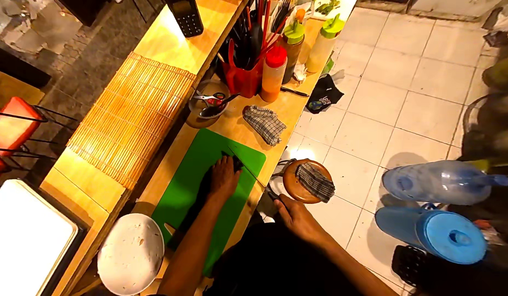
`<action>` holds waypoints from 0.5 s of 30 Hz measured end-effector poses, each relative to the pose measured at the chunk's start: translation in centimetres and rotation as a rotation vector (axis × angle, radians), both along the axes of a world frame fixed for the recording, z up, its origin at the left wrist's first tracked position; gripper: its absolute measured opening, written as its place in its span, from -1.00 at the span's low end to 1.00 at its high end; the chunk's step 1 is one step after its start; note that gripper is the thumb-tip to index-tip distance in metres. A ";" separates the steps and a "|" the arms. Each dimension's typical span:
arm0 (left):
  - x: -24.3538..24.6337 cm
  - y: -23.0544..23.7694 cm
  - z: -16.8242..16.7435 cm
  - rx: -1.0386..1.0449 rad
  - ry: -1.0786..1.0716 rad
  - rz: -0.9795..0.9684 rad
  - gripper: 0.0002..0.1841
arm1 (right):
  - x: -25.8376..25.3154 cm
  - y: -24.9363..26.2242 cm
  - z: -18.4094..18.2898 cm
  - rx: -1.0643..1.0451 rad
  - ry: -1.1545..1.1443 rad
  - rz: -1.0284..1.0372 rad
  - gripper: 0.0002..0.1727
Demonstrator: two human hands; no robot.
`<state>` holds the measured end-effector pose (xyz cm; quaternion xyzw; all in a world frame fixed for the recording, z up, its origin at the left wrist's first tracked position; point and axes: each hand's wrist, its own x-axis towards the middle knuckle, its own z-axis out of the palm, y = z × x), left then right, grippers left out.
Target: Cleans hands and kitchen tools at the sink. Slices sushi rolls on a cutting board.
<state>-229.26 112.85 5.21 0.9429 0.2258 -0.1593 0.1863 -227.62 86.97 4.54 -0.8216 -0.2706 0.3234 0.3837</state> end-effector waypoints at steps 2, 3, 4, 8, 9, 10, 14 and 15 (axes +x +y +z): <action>0.0 0.0 -0.1 0.001 -0.005 -0.001 -0.44 | -0.5 0.4 -0.2 0.005 0.040 -0.003 -0.50; -0.1 0.0 -0.2 -0.001 -0.016 0.002 -0.44 | -0.6 0.4 -0.3 0.019 0.054 -0.008 -0.50; -0.2 0.0 -0.2 -0.005 -0.027 0.008 -0.43 | -0.6 0.3 -0.5 0.033 0.065 -0.019 -0.51; -1.3 -0.3 0.6 -0.058 -0.051 0.031 -0.37 | -0.5 -1.1 -0.4 0.071 0.094 -0.108 -0.50; -1.5 -0.5 0.7 -0.076 -0.047 0.050 -0.39 | -0.5 -1.5 -0.5 0.080 0.097 -0.129 -0.50; -1.6 -0.7 0.8 -0.092 -0.055 0.075 -0.40 | -0.5 -1.9 -0.5 0.087 0.095 -0.147 -0.50; -1.9 -0.8 0.9 0.001 -0.207 0.122 -0.41 | 0.3 -2.6 -0.2 0.072 0.025 -0.125 -0.48; -1.9 -0.6 0.9 0.026 -0.201 0.114 -0.38 | 0.4 -2.6 0.1 0.047 0.004 -0.104 -0.47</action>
